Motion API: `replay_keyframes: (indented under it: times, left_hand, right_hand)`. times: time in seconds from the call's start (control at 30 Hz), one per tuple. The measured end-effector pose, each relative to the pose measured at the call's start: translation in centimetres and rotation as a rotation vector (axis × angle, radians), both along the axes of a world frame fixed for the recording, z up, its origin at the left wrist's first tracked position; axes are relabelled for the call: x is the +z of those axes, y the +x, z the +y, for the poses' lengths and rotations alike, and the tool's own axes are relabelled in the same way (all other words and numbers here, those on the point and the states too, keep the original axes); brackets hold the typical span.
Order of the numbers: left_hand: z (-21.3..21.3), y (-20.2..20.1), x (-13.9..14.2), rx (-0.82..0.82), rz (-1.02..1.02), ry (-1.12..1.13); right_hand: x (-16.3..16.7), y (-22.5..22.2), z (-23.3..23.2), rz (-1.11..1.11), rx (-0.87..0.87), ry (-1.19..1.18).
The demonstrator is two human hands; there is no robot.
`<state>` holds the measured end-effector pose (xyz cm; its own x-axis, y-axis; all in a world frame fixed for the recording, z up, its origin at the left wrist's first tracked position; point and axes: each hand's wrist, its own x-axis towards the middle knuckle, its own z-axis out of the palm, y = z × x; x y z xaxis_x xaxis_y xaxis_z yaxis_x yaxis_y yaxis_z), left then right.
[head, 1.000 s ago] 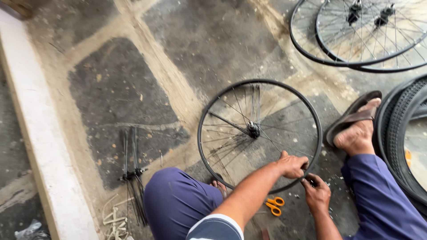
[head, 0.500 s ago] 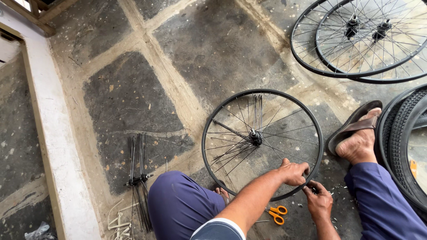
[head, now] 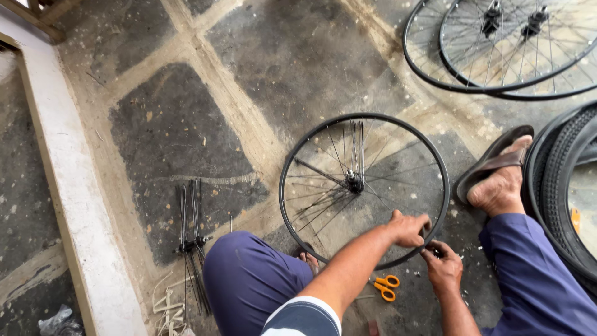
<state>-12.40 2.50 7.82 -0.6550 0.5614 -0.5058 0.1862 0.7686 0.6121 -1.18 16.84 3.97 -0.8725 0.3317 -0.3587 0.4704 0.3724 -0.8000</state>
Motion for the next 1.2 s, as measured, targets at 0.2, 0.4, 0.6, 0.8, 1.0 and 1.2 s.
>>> replay_keyframes:
  times: [0.2, 0.4, 0.6, 0.8, 1.0, 1.2]
  left_hand:
    - [0.1, 0.8, -1.5, 0.0, 0.105, 0.045]
    - [0.2, 1.1, -1.4, 0.004, 0.028, 0.055]
    - [0.1, 1.2, -0.4, 0.004, -0.066, 0.023]
    - [0.6, 1.3, -1.1, -0.006, -0.128, -0.008]
    - [0.6, 1.5, -1.2, 0.015, -0.141, 0.038]
    - [-1.0, 2.0, -0.1, 0.07, 0.337, -0.159]
  right_hand:
    - [-1.2, 0.3, 0.7, 0.106, -0.132, -0.45]
    - [-0.8, 0.6, 0.8, 0.057, -0.29, -0.542]
    - [-0.6, 0.7, 0.5, 0.004, -0.359, -0.571]
    - [-1.0, 1.1, 0.6, -0.128, -0.37, -0.543]
    - [-0.4, 1.9, 0.0, -0.202, -0.34, -0.621]
    - [0.3, 2.4, -1.5, -0.378, -0.136, -0.671]
